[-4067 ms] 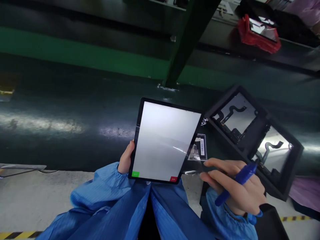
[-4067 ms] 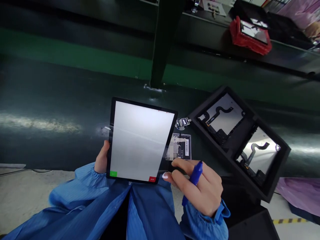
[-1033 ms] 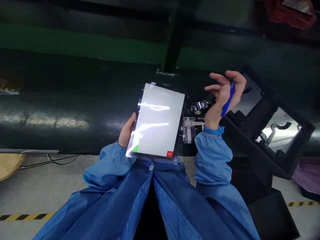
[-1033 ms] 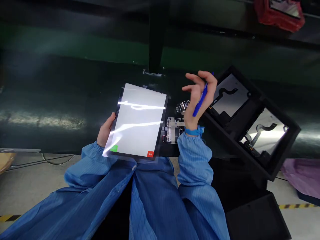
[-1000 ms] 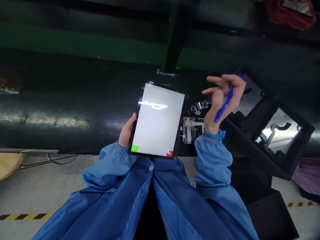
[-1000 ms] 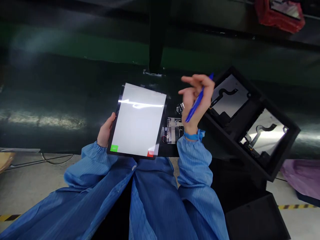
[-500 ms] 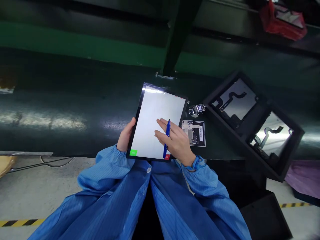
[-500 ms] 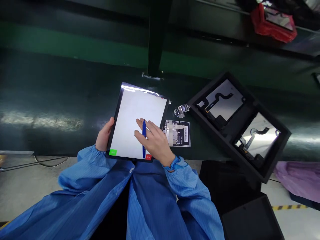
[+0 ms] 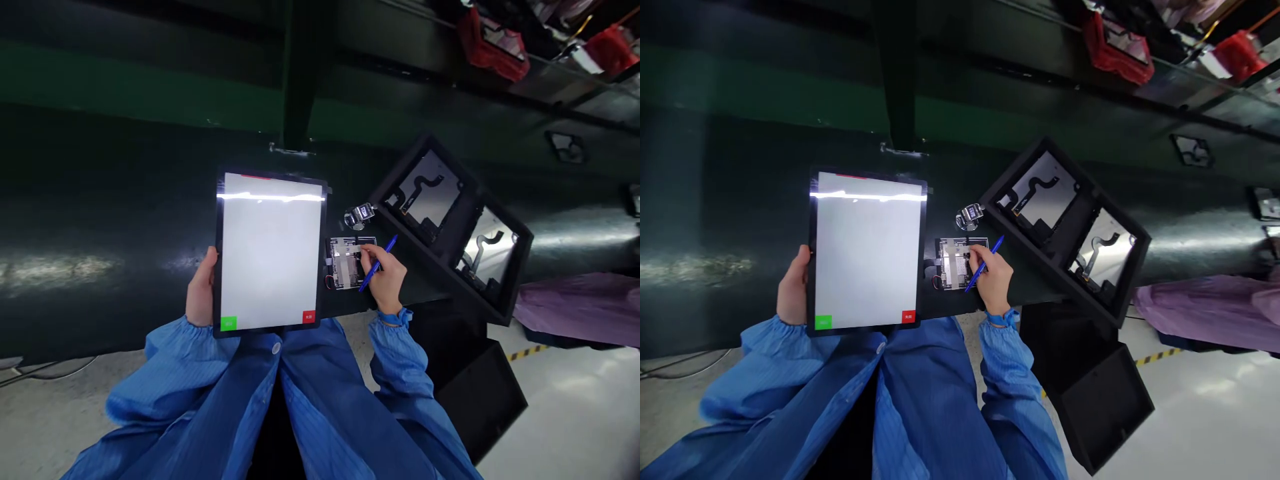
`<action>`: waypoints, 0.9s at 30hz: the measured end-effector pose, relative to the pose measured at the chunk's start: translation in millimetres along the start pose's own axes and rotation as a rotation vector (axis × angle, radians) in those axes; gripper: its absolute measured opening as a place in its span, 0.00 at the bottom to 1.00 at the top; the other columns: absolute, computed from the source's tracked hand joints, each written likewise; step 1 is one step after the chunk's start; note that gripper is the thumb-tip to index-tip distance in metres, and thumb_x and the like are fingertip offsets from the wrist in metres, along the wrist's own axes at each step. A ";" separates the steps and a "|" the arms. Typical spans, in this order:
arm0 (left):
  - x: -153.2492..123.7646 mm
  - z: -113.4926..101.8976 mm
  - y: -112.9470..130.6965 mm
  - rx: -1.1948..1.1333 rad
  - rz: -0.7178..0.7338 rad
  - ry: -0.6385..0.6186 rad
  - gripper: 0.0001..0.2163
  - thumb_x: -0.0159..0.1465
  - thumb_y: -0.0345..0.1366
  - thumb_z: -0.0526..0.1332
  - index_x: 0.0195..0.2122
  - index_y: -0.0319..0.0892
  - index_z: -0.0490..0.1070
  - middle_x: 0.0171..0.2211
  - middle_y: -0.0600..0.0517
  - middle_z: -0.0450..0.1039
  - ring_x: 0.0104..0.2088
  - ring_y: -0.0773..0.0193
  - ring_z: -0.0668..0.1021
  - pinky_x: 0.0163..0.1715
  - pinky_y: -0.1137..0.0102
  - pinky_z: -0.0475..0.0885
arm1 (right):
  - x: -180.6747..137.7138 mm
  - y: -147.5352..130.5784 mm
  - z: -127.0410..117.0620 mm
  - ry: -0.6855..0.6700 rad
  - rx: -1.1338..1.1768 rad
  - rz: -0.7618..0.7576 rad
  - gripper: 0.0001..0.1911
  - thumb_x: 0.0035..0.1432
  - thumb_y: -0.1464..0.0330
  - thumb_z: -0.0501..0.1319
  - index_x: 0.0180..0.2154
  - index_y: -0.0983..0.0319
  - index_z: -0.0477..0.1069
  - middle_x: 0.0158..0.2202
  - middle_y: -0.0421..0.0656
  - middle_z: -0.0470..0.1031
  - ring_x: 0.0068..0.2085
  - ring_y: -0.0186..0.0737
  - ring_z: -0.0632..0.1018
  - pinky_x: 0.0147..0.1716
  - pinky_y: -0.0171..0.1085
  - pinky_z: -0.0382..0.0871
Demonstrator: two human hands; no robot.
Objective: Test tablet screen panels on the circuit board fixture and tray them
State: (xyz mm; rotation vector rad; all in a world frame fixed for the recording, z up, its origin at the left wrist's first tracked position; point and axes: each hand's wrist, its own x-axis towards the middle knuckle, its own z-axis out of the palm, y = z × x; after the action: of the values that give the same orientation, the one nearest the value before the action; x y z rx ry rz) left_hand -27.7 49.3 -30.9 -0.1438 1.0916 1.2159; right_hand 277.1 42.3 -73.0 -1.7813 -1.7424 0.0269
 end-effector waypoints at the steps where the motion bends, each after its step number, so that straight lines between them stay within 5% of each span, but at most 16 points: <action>1: 1.6 -1.4 0.7 -0.012 -0.006 0.003 0.14 0.70 0.38 0.54 0.36 0.40 0.78 0.24 0.51 0.81 0.32 0.54 0.85 0.39 0.65 0.82 | -0.3 2.4 2.5 -0.031 -0.004 -0.001 0.13 0.66 0.62 0.57 0.39 0.59 0.79 0.31 0.43 0.81 0.31 0.42 0.81 0.34 0.40 0.74; 22: 6.4 -4.0 2.1 -0.003 -0.073 0.066 0.15 0.70 0.41 0.54 0.41 0.40 0.79 0.35 0.46 0.83 0.44 0.50 0.84 0.43 0.64 0.82 | 7.8 -9.0 0.5 -0.114 -0.011 -0.007 0.14 0.67 0.62 0.56 0.41 0.59 0.79 0.32 0.44 0.81 0.33 0.42 0.81 0.34 0.38 0.71; 27: 2.0 5.4 1.9 -0.048 -0.053 0.064 0.16 0.71 0.41 0.54 0.47 0.38 0.78 0.43 0.45 0.83 0.49 0.51 0.82 0.49 0.64 0.79 | 9.4 -35.5 -0.8 -0.356 0.132 0.007 0.06 0.60 0.62 0.63 0.36 0.58 0.73 0.23 0.36 0.72 0.27 0.37 0.77 0.32 0.35 0.68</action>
State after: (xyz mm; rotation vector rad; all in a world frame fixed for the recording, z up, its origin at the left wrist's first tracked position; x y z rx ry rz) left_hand -26.1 54.8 -28.8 -0.2482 1.1084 1.1974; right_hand 247.0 47.5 -52.7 -1.7646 -1.9270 0.4775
